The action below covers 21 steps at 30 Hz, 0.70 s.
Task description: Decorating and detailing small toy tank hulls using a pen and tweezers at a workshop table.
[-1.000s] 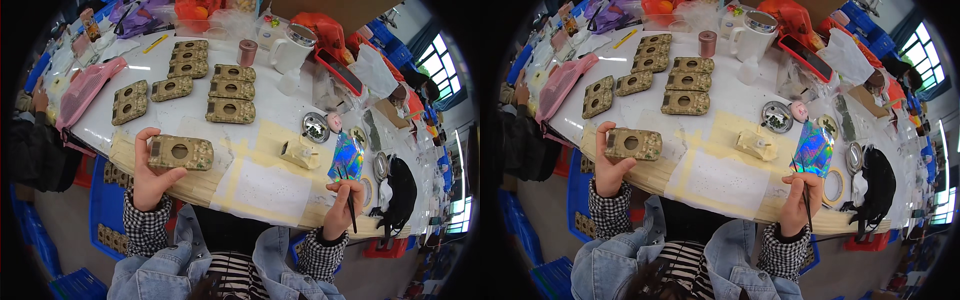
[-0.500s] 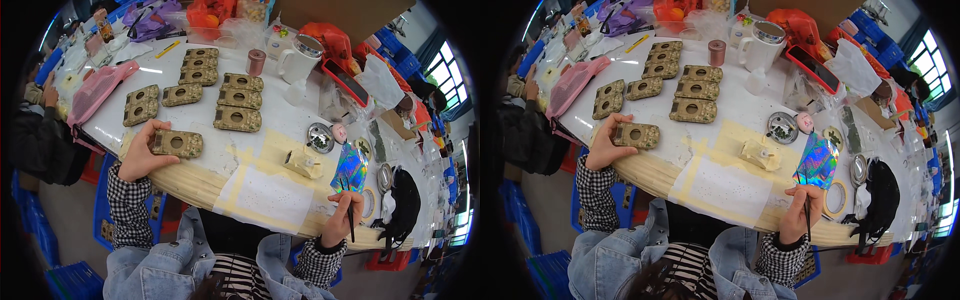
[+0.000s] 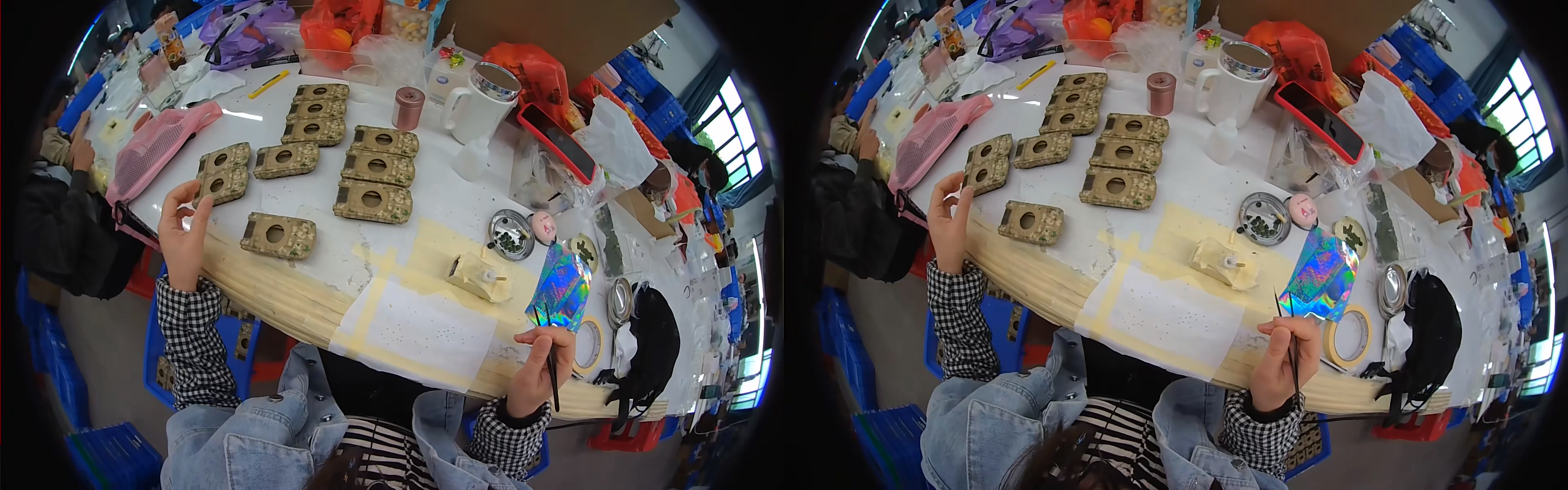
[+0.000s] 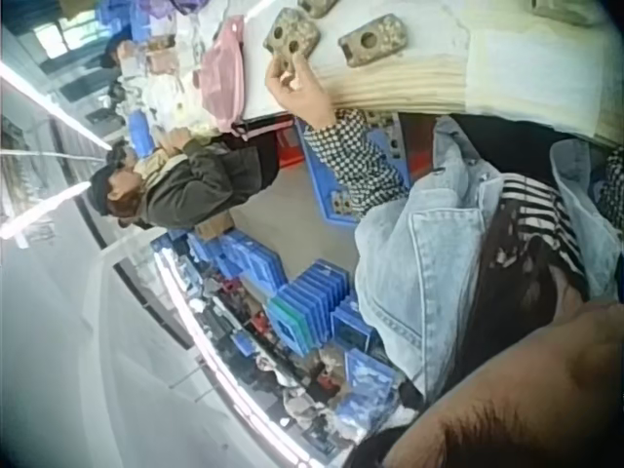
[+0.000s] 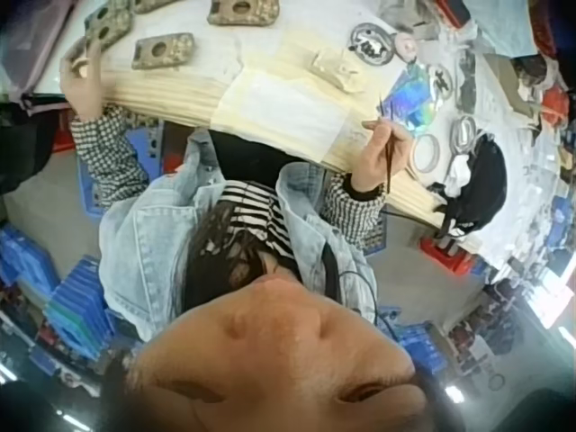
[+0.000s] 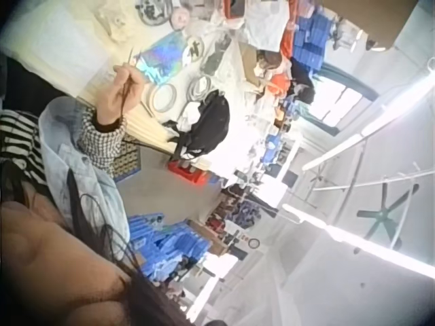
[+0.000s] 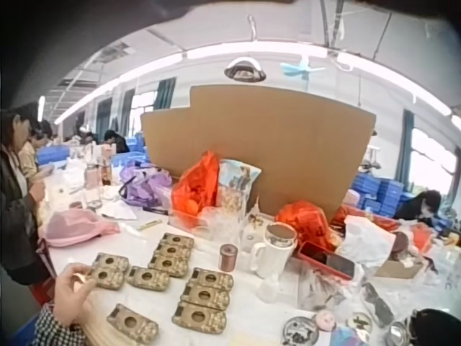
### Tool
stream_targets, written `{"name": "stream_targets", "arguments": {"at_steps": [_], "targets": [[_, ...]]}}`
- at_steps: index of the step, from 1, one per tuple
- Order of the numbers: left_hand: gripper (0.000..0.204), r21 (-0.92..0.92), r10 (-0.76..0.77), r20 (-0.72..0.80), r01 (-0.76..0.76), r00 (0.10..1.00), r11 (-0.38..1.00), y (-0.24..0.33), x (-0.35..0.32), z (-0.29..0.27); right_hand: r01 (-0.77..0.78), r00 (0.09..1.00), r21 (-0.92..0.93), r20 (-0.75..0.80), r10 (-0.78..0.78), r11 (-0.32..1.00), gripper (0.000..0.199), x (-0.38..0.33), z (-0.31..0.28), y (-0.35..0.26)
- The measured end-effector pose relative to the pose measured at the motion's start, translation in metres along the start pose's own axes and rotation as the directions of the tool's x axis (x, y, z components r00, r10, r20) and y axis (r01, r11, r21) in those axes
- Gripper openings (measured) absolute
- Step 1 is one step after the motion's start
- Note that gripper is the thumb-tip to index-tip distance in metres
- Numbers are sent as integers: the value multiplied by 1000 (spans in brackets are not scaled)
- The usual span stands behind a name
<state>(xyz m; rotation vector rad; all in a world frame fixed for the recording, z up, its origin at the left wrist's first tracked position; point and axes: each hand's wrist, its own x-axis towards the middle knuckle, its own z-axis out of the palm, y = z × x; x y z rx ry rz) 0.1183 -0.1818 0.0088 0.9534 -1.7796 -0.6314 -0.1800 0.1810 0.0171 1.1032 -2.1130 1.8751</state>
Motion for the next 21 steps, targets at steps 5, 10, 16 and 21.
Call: {"name": "stream_targets", "arguments": {"at_steps": [5,10,16,21], "targets": [[41,321,117,-45,-96,992,942,-14,4,9,-20,1000,33,-22,21,999,16,0,3,-6],[50,362,120,174,-177,977,915,-13,6,17,-11,1000,38,-27,12,999,17,-1,4,-7],[47,489,155,219,-246,963,837,-12,4,12,-15,1000,56,-4,15,998,16,-1,4,-8],[29,374,141,285,-245,948,895,-14,18,8,-13,1000,47,-3,14,999,15,-2,4,-4]]}}
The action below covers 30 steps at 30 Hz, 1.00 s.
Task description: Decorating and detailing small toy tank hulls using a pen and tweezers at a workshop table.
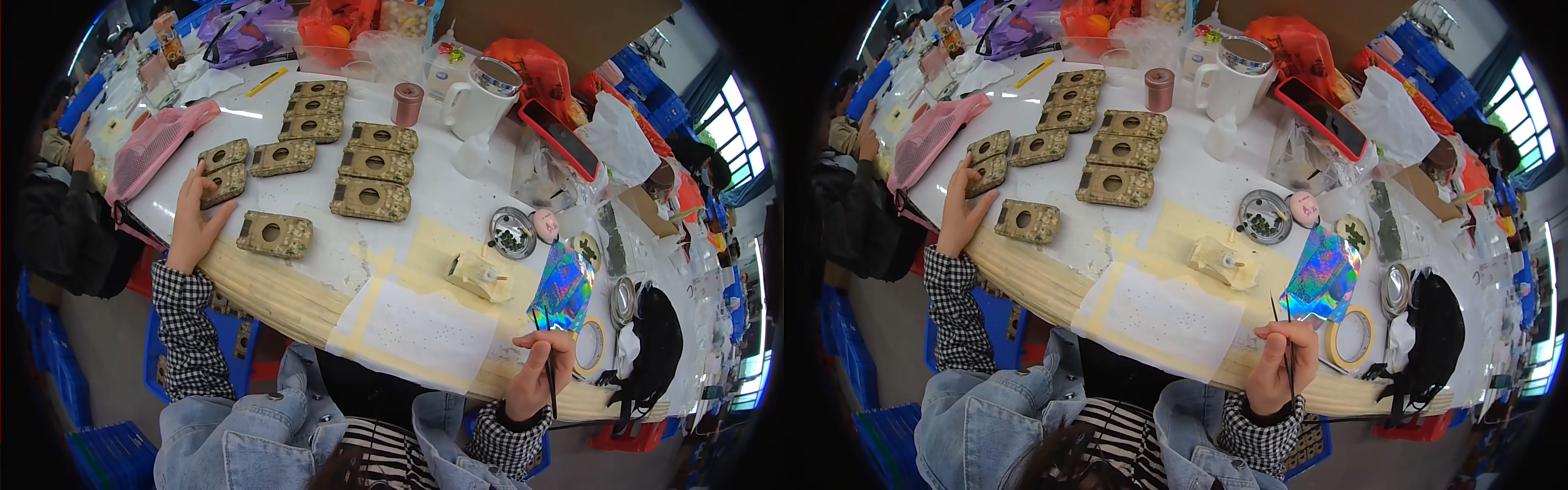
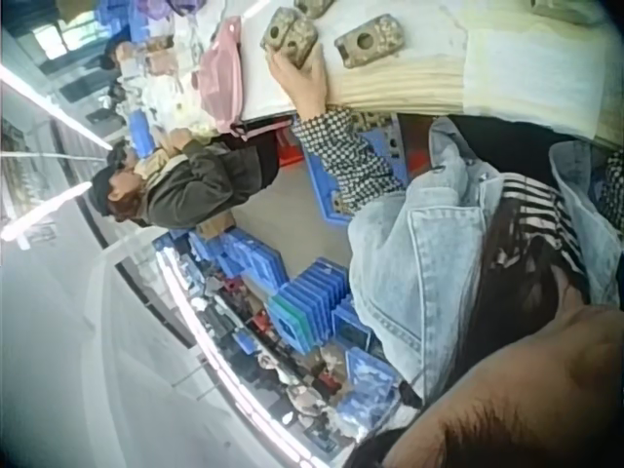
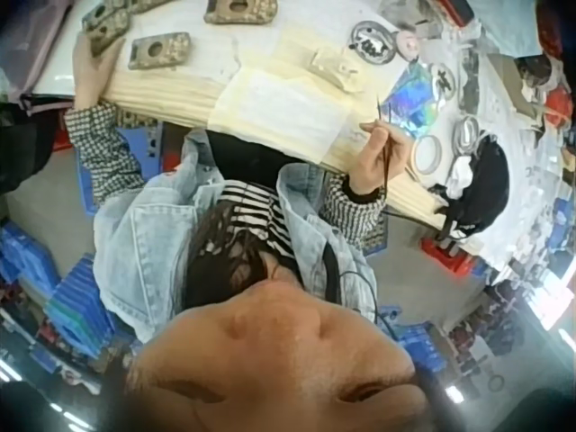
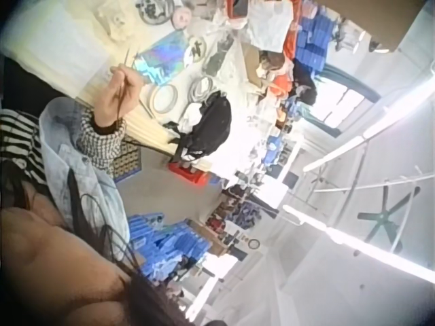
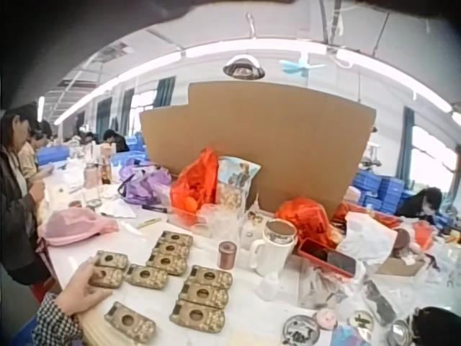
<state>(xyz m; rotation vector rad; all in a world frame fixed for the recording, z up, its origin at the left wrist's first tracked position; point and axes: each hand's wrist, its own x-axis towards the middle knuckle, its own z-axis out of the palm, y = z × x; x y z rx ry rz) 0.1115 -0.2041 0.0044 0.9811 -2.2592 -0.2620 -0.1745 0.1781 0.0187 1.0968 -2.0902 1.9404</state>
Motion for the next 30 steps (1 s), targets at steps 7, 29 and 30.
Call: {"name": "stream_targets", "arguments": {"at_steps": [7,29,30], "targets": [[26,50,48,50,-51,998,997,-3,3,-27,27,999,-71,32,-25,997,23,2,-2,2],[64,-847,600,73,-268,797,460,210,-72,20,204,820,96,526,-224,974,58,-22,14,-46],[70,-858,536,30,-253,844,446,212,-74,22,184,857,125,465,-222,975,59,-23,14,-44]]}}
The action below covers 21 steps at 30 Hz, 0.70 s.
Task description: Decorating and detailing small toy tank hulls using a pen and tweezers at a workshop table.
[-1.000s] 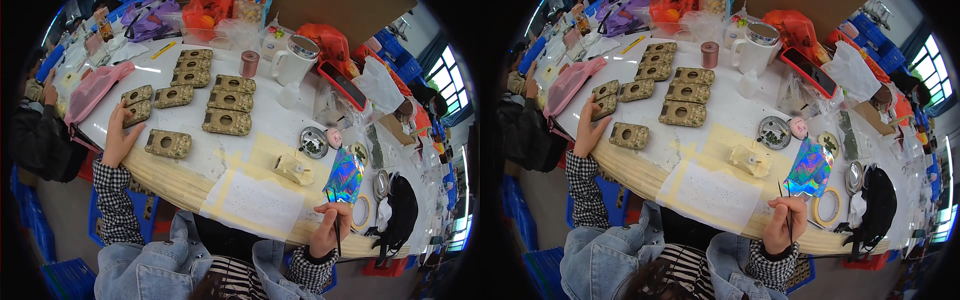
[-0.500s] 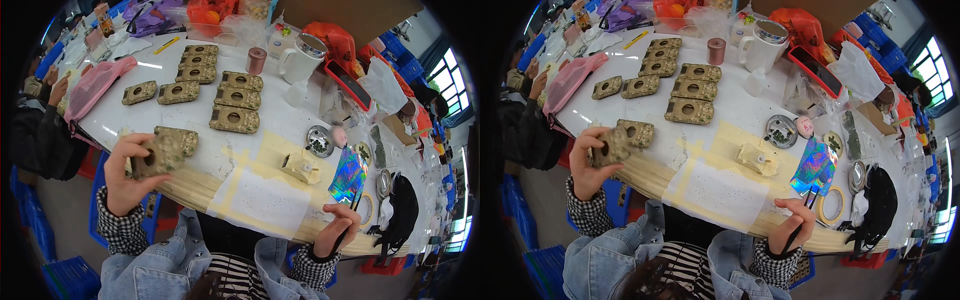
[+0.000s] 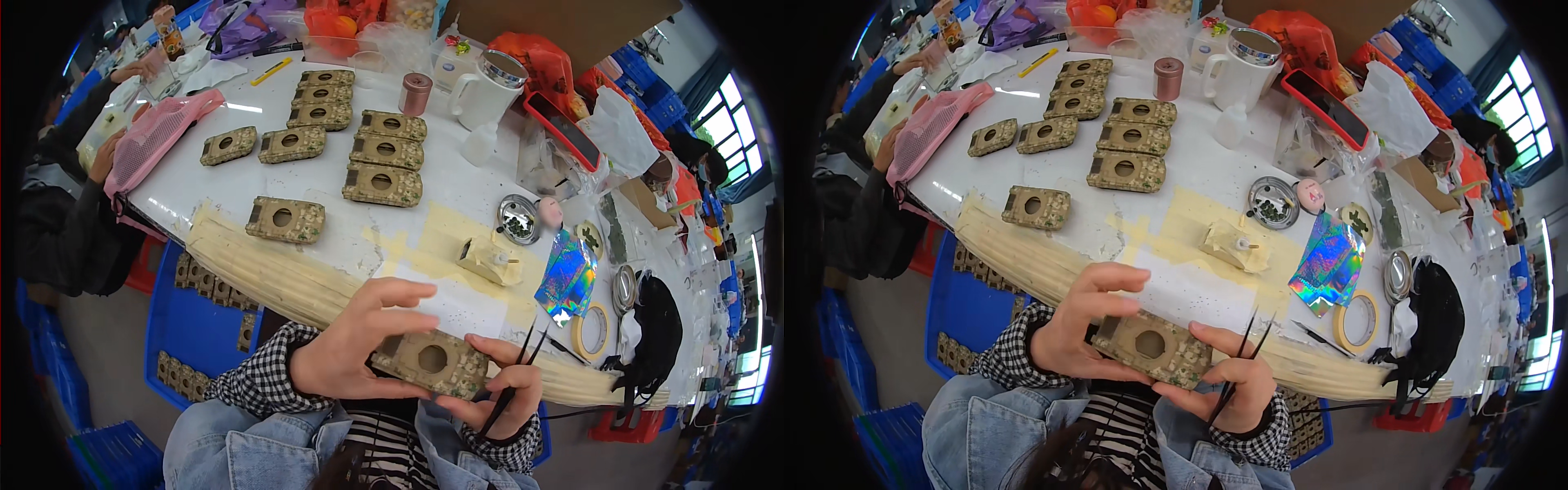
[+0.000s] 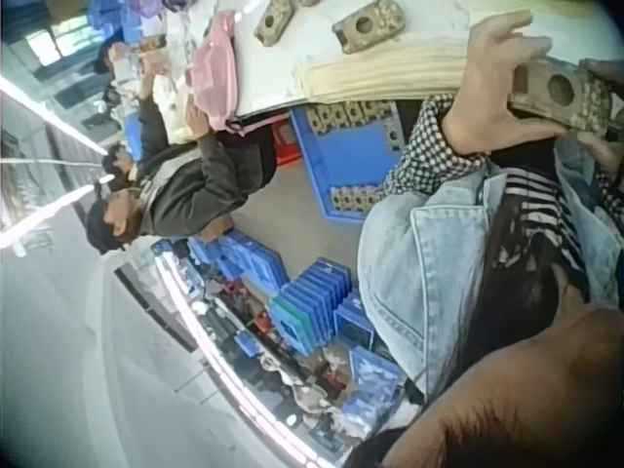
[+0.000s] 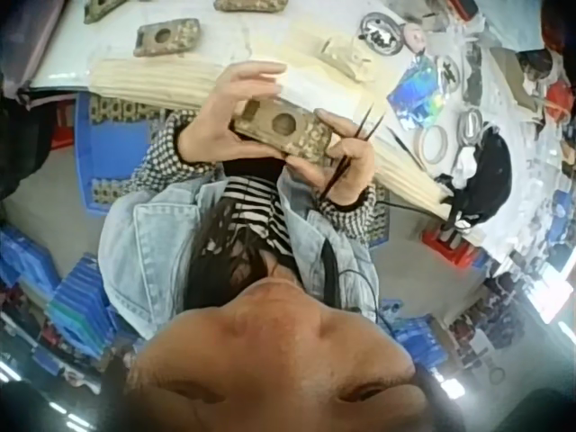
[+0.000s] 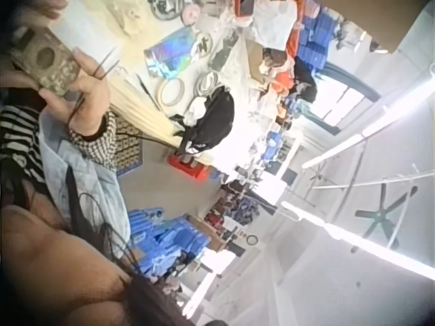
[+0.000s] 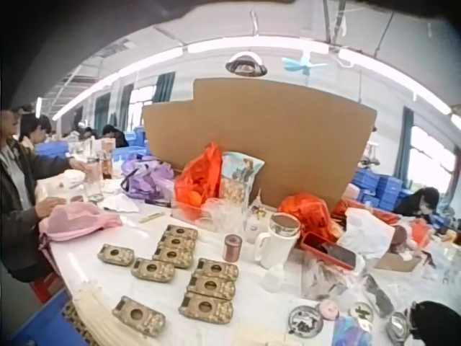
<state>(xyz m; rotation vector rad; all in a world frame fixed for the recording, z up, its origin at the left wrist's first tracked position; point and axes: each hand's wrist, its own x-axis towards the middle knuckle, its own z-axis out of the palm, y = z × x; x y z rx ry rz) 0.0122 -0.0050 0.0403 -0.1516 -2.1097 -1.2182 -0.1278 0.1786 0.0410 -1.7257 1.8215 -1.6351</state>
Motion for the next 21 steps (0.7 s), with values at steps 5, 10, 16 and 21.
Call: {"name": "stream_targets", "arguments": {"at_steps": [5,10,16,21], "targets": [[100,-825,-425,96,311,900,472,1,-14,28,3,994,121,-113,11,993,63,0,7,2],[87,-887,-339,200,317,919,336,-16,-28,35,-2,1000,154,-18,4,988,63,3,11,1],[73,-999,-410,-26,-42,912,-31,-30,-23,11,-63,960,-365,-276,-44,929,21,44,-16,1],[70,-975,-428,-6,-100,904,-197,-48,-25,11,-80,950,-636,-282,-135,768,18,68,-23,35]]}}
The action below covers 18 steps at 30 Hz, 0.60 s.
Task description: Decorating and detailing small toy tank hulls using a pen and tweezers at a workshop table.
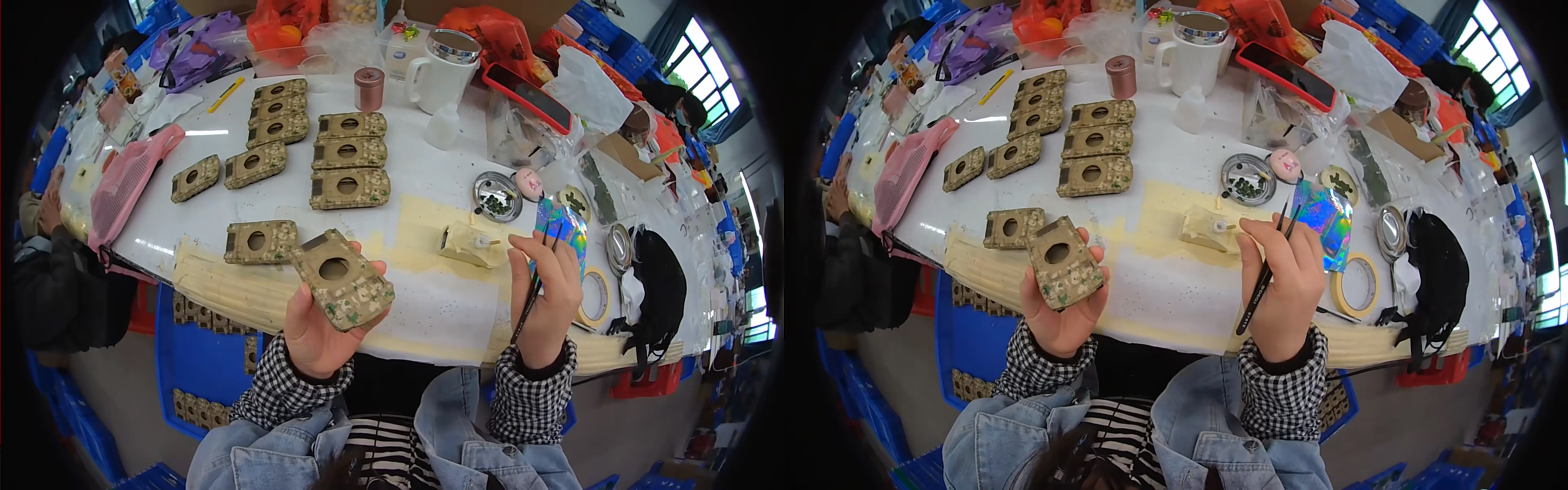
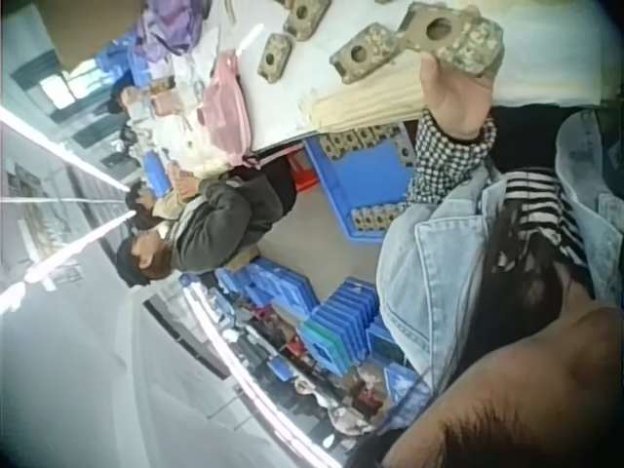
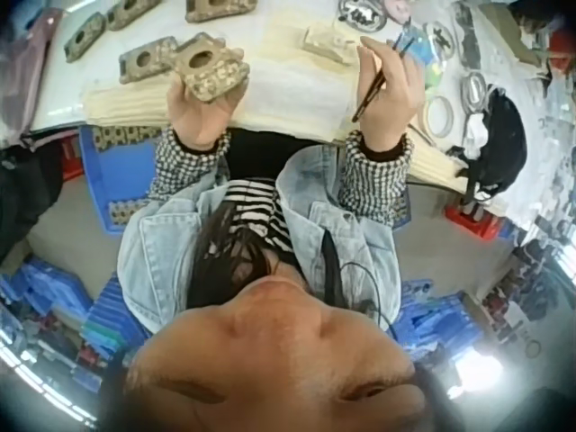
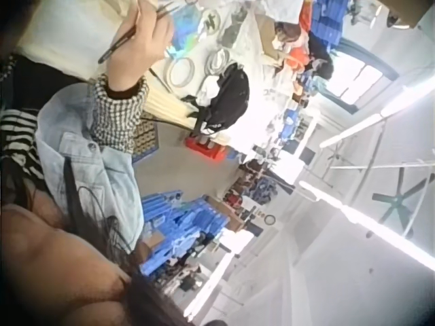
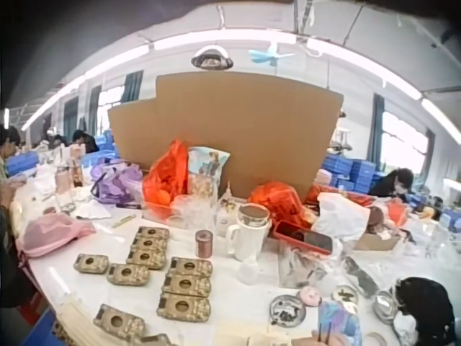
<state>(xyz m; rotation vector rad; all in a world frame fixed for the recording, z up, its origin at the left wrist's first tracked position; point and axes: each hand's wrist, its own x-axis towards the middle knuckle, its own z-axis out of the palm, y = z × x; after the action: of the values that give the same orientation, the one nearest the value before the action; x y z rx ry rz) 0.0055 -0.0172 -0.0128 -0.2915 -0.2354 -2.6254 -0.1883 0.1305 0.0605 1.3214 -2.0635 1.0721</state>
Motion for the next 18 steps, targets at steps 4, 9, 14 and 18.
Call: {"name": "stream_targets", "arguments": {"at_steps": [4,9,14,18], "targets": [[70,-8,-20,-26,20,999,1000,-2,3,-5,-43,998,-50,34,44,998,20,-3,8,9],[66,61,5,-64,-2,998,998,-1,1,-6,-75,995,-7,60,76,997,19,-3,14,12],[65,142,-6,-98,20,995,990,-1,1,-5,-92,993,25,74,90,995,15,-4,15,12],[70,188,35,-178,-1,983,982,-6,3,2,-94,995,21,16,94,995,14,-3,11,8]]}}
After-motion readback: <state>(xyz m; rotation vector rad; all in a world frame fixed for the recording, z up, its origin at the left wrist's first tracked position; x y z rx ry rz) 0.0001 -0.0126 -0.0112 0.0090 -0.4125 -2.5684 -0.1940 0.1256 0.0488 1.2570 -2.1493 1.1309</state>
